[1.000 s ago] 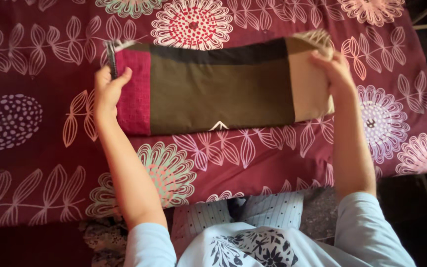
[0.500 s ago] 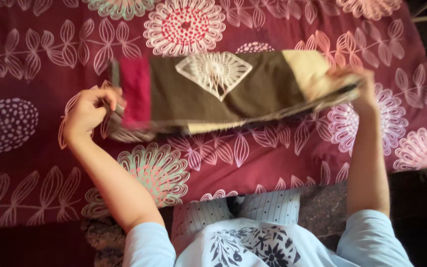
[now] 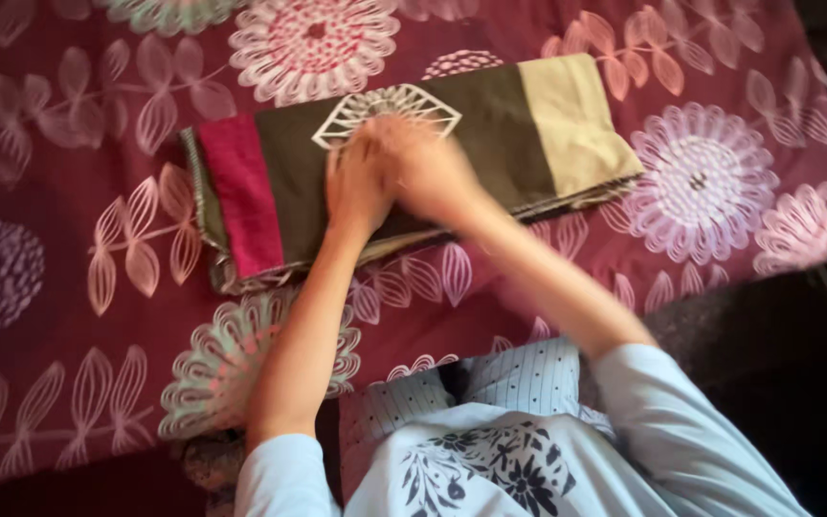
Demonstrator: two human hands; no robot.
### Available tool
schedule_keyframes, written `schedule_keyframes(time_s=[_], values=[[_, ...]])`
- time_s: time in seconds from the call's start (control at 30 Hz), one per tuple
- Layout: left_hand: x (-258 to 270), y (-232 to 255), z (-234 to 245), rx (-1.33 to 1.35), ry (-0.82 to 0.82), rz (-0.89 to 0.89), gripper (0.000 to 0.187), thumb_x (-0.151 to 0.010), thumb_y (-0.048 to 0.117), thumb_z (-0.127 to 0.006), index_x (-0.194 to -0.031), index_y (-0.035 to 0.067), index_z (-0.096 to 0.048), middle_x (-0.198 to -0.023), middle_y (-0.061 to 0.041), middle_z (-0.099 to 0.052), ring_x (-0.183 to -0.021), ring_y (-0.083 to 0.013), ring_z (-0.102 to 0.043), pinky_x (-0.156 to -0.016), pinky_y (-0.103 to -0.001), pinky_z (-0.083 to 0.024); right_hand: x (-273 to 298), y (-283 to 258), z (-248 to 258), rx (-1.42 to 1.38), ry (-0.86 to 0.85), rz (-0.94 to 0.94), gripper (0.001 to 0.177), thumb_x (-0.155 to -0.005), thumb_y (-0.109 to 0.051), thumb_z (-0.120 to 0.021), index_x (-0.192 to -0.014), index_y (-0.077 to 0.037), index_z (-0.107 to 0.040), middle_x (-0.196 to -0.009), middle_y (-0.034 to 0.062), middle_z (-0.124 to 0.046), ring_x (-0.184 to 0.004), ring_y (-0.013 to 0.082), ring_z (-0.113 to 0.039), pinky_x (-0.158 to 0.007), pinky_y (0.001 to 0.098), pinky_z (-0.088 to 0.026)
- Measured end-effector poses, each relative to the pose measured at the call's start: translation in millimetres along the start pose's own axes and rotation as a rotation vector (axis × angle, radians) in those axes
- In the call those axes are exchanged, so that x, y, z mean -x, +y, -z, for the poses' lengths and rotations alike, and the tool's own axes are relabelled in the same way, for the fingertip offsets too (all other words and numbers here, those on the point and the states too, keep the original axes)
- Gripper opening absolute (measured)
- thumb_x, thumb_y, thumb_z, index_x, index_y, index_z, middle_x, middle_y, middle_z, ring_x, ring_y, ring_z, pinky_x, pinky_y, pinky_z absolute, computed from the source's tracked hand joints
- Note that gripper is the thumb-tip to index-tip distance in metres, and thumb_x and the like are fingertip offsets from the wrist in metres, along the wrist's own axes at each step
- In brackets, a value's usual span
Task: The person folds a brown and red patterned bedsheet and a black and white patterned garment on a bed by hand.
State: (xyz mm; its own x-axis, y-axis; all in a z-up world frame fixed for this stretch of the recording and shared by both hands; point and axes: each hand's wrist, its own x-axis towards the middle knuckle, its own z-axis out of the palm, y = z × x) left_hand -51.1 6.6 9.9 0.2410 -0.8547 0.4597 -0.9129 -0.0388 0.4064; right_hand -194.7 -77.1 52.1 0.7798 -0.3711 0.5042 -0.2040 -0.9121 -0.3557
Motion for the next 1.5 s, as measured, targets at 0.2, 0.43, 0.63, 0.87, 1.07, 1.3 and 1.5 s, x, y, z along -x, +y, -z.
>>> schedule_keyframes(time_s=[0.2, 0.43, 0.63, 0.87, 1.07, 1.3, 1.5], values=[[10.3, -47.9, 1.7, -0.302, -0.157, 0.129, 0.074, -0.107, 0.059, -0.036, -0.163, 0.011, -0.034, -0.170, -0.014, -0.028, -0.156, -0.0345, -0.023, -0.124, -0.062, -0.010, 35.5, 68.3, -18.1, 0.267, -0.035, -0.396, 0.072, -0.099, -0.052, -0.059, -0.156, -0.011, -0.043, -0.165, 0.0121, -0.038, -0.154, 0.0349, -0.030, -0.125, 0.0581, -0.017], [39.4, -98.1, 66.5, -0.323, -0.101, 0.348, 0.083, -0.104, 0.068, -0.038, -0.164, 0.011, -0.031, -0.170, -0.016, -0.026, -0.157, -0.0365, -0.021, -0.122, -0.065, -0.008, 111.7, 164.4, 52.6, 0.511, 0.109, -0.721, 0.083, -0.100, -0.064, -0.052, -0.159, -0.006, -0.040, -0.166, 0.0180, -0.032, -0.151, 0.0393, -0.024, -0.119, 0.0618, -0.015], [64.3, -106.5, 101.0, -0.355, 0.076, 0.343, 0.081, -0.106, 0.061, -0.054, -0.162, 0.003, -0.041, -0.167, -0.023, -0.033, -0.155, -0.0414, -0.024, -0.119, -0.071, -0.012, 136.6, 167.7, 95.5, 0.550, 0.075, -1.020, 0.087, -0.093, -0.071, -0.065, -0.139, 0.002, -0.054, -0.140, 0.0290, -0.055, -0.128, 0.0464, -0.049, -0.103, 0.0564, -0.039], [26.0, 2.0, 81.4, -0.075, 0.120, 0.015, 0.086, -0.096, 0.059, -0.069, -0.154, -0.001, -0.045, -0.163, -0.025, -0.037, -0.154, -0.0395, -0.027, -0.125, -0.064, -0.018, 155.3, 183.0, 160.7, -0.257, -0.065, -1.150, 0.071, -0.080, -0.044, -0.084, -0.126, 0.005, -0.063, -0.108, 0.0177, -0.072, -0.098, 0.0322, -0.069, -0.083, 0.0434, -0.055], [-48.3, 34.2, 23.6, -0.062, -0.554, 0.050, 0.147, -0.055, 0.086, -0.074, -0.162, 0.007, -0.012, -0.167, -0.018, -0.008, -0.154, -0.0320, -0.001, -0.116, -0.065, 0.004, 152.9, 160.9, 121.9, -1.680, 0.601, -0.830, 0.045, -0.102, -0.031, -0.054, -0.137, -0.003, -0.059, -0.130, 0.0129, -0.069, -0.118, 0.0290, -0.068, -0.106, 0.0456, -0.054], [-29.9, 15.7, -38.1, -0.083, -0.259, 0.058, 0.147, -0.061, 0.103, -0.056, -0.167, 0.009, -0.015, -0.176, -0.008, -0.011, -0.163, -0.0265, -0.003, -0.124, -0.070, 0.009, 139.6, 116.3, 73.2, -1.882, 0.688, -0.572, 0.057, -0.110, -0.043, -0.043, -0.153, -0.007, -0.051, -0.153, 0.0110, -0.058, -0.142, 0.0289, -0.054, -0.123, 0.0457, -0.043], [-34.0, 28.9, -19.6, -0.150, -0.429, 0.076, 0.152, -0.047, 0.100, -0.058, -0.165, 0.014, -0.016, -0.172, -0.011, -0.009, -0.158, -0.0297, -0.003, -0.116, -0.074, 0.009, 110.6, 121.7, 45.2, -1.896, 0.642, -0.616, 0.061, -0.109, -0.048, -0.044, -0.155, -0.008, -0.046, -0.157, 0.0123, -0.051, -0.146, 0.0295, -0.048, -0.124, 0.0471, -0.038]])
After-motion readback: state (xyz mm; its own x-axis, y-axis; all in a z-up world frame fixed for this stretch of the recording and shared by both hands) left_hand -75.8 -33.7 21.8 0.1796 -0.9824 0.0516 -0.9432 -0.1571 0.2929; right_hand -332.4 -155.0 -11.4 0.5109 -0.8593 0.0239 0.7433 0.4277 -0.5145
